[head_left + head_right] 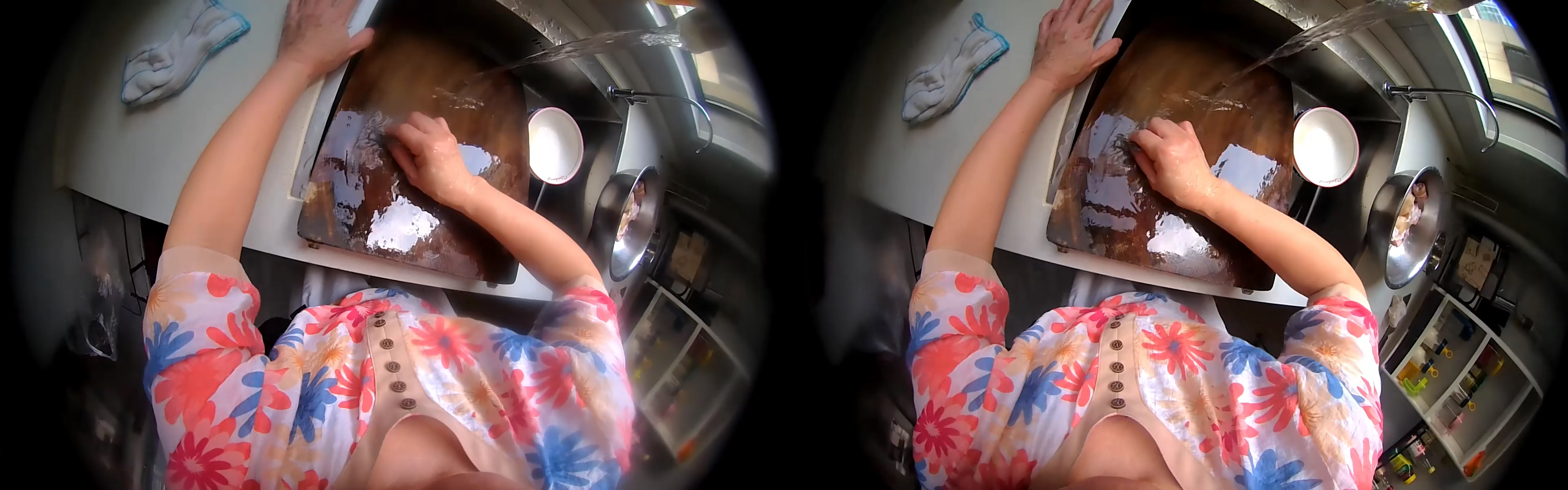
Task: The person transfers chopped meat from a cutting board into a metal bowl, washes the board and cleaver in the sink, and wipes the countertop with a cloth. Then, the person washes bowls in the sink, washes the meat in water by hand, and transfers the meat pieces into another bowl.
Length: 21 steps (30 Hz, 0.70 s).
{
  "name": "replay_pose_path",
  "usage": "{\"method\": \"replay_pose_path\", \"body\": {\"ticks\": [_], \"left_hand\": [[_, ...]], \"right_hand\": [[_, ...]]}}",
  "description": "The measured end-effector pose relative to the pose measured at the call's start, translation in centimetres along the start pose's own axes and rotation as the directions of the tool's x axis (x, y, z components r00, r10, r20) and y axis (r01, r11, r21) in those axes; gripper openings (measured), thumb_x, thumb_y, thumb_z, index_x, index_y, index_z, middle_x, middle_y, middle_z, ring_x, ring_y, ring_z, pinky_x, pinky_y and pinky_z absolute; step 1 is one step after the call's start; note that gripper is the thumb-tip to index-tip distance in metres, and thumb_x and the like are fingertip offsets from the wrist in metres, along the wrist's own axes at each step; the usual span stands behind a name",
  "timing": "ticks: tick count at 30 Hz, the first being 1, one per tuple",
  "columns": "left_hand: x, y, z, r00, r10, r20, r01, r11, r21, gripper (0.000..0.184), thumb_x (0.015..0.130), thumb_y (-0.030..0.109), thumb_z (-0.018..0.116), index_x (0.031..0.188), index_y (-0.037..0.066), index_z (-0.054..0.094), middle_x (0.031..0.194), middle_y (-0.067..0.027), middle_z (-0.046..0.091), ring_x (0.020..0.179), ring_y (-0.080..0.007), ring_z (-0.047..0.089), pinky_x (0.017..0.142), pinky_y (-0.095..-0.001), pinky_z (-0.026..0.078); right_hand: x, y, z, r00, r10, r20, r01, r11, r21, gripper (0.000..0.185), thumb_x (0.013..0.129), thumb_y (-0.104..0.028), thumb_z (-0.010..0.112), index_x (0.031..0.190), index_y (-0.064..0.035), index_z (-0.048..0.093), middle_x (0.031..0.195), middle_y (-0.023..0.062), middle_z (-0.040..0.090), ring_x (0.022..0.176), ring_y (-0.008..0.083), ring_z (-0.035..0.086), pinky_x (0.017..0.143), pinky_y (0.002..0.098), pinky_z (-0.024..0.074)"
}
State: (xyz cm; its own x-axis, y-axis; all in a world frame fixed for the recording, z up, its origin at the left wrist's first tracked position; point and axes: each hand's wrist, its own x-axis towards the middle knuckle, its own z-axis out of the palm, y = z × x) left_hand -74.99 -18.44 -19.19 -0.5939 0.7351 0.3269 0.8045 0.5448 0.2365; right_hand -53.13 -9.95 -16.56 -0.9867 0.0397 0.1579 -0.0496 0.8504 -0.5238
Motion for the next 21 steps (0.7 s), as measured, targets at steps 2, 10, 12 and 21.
{"method": "replay_pose_path", "body": {"ticks": [2,10,12,21], "left_hand": [[0.8,0.4,-0.8,1.0,0.011,-0.019,-0.011,1.0,-0.001,0.065,0.073,0.043,0.055,0.126,0.007,0.045,0.135,-0.018,0.035,0.128,-0.0341,0.027,0.105,-0.0481,0.02],[0.4,0.4,-0.8,0.998,0.026,-0.066,-0.024,0.999,0.03,0.063,0.073,0.043,0.057,0.127,0.011,0.044,0.135,-0.0149,0.036,0.127,-0.0323,0.03,0.104,-0.0461,0.022],[0.1,-0.3,0.1,0.989,0.072,-0.127,-0.062,0.995,0.082,0.06,0.076,0.044,0.057,0.129,0.019,0.043,0.137,-0.0081,0.036,0.127,-0.0279,0.031,0.103,-0.0446,0.023],[0.9,0.5,-0.2,0.988,0.083,-0.133,-0.082,0.997,0.014,0.06,0.076,0.043,0.058,0.128,0.019,0.044,0.137,-0.0084,0.036,0.128,-0.0284,0.03,0.103,-0.0452,0.022]], "right_hand": [[3.0,4.8,-0.8,0.999,-0.023,0.031,0.03,0.962,-0.27,0.013,0.074,-0.014,0.064,0.086,-0.0114,0.062,0.076,0.0088,0.054,0.077,0.0273,0.056,0.068,0.0368,0.0413],[0.5,16.2,-3.1,0.885,0.385,-0.261,-0.459,0.816,-0.351,0.015,0.077,-0.016,0.058,0.084,-0.0022,0.061,0.089,0.0178,0.058,0.078,0.0381,0.058,0.066,0.0457,0.0488],[-0.8,6.9,-2.4,0.952,0.258,-0.163,-0.278,0.953,-0.116,0.013,0.074,-0.009,0.061,0.085,-0.0037,0.061,0.082,0.0149,0.056,0.073,0.0345,0.057,0.067,0.0425,0.0471],[9.8,19.8,0.4,0.875,0.466,-0.132,-0.483,0.814,-0.323,0.02,0.08,-0.026,0.053,0.084,-0.0103,0.065,0.084,0.0116,0.06,0.081,0.0305,0.059,0.068,0.0482,0.0466]]}}
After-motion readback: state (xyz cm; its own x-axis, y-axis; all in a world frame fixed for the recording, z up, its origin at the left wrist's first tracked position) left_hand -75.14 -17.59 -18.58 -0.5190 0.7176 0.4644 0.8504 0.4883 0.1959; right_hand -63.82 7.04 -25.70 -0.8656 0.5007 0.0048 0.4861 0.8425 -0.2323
